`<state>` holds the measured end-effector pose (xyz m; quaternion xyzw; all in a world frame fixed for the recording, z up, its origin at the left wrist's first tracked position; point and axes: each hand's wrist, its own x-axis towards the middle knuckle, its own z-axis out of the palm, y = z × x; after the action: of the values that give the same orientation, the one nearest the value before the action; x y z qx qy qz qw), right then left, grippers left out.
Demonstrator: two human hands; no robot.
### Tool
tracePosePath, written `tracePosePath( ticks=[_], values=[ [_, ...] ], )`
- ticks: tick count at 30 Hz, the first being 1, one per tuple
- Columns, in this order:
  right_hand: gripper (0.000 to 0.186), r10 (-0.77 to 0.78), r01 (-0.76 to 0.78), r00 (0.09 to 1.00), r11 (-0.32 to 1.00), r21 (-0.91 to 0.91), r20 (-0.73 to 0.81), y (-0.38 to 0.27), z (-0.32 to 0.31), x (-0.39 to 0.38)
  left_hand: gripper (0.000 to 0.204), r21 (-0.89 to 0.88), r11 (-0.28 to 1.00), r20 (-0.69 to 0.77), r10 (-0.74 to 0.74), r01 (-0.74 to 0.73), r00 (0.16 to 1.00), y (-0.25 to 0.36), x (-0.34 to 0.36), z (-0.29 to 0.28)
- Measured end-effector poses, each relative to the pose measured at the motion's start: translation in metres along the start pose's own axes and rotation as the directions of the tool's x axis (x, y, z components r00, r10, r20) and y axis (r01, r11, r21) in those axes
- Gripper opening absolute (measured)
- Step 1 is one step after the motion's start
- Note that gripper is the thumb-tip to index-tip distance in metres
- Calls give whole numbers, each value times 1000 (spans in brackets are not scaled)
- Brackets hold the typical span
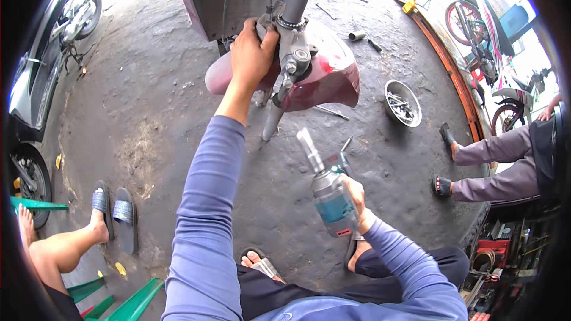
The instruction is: Disassemble the front fork and fender of a motorcycle.
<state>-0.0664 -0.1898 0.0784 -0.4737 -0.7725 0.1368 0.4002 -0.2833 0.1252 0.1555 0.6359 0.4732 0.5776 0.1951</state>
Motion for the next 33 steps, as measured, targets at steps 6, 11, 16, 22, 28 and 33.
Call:
tracePosePath(
  ticks=[6, 11, 16, 22, 28, 33],
  values=[
    [44, 208, 40, 885, 857, -514, 416, 84, 8, -78, 41, -43, 997, -26, 62, -63, 998, -1, 1, -12],
    [53, 352, 18, 691, 865, -502, 632, 118, 22, -117, 43, 248, 956, -32, 170, -157, 985, -1, 1, -23],
    [45, 112, 141, 690, 948, -285, 715, 119, -32, -5, 48, 411, 911, 40, -2, -15, 999, 11, -1, -37],
    [66, -369, 301, 914, 895, -328, -169, 123, -82, 244, 46, 2, 999, 56, -49, 49, 997, 50, -41, -65],
    [73, 96, -96, 995, 995, 3, -16, 140, -45, 273, 31, 543, 838, 5, 49, -44, 999, 90, -106, -47],
    [69, 28, -21, 989, 999, 47, -148, 162, -39, 260, 32, 434, 870, -144, -192, 236, 971, 93, -121, -27]
  ],
)
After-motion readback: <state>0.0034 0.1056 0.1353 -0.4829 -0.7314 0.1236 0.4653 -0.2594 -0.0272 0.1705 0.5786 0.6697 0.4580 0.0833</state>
